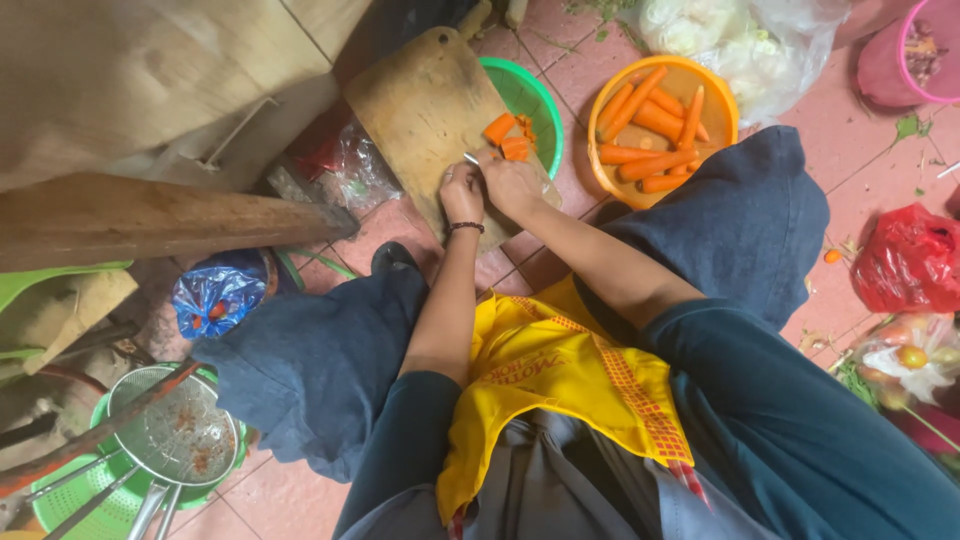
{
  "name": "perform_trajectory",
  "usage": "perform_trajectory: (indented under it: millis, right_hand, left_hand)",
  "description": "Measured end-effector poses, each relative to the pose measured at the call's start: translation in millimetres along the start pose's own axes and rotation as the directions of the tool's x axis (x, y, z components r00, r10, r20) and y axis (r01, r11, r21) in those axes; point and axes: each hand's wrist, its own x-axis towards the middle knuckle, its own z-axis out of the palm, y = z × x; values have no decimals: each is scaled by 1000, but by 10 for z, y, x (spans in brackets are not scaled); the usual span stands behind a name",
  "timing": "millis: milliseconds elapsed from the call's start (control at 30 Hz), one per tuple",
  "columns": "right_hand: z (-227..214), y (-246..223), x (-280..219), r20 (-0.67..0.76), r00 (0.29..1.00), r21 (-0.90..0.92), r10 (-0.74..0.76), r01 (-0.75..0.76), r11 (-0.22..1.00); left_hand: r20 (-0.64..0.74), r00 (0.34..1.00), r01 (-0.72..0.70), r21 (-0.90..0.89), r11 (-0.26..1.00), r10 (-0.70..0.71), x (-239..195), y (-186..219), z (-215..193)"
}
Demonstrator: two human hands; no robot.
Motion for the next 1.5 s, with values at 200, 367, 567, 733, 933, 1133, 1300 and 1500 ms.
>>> perform_trajectory:
  millis: [200,367,567,733,933,1133,1300,1500]
  right_hand:
    - [-346,37,99,57,996,37,72,-74,997]
    - [-623,-162,36,48,999,70,13,-16,997]
    - [-178,-122,80,74,997,15,5,-6,1000]
    - [-194,-100,61,-19,1000,0,-5,5,1000]
    - [-259,71,61,24,999,45,39,-40,998]
    - [-681,556,59,-150,961,174,234,-207,963]
    - [-730,1000,-55,-187,921,350,343,-264,899]
    - [-813,1082,-186,-182,911,401,371,-276,874]
  left_hand:
    - [11,999,36,-91,995,-35,18,-1,54]
    - [-6,999,48,-54,997,-48,2,-13,43]
    - [-22,999,46,-23,999,-47,-6,-72,34]
    - [-63,998,-6,3,1000,7,81,-42,80]
    - [-80,995,74,156,985,-62,146,-80,-213]
    - [-165,817,574,145,806,-553,128,-1218,-280]
    - [-5,866,498,-87,863,-500,-151,-1303,-138]
    - [148,972,198,-111,974,-180,-97,134,167]
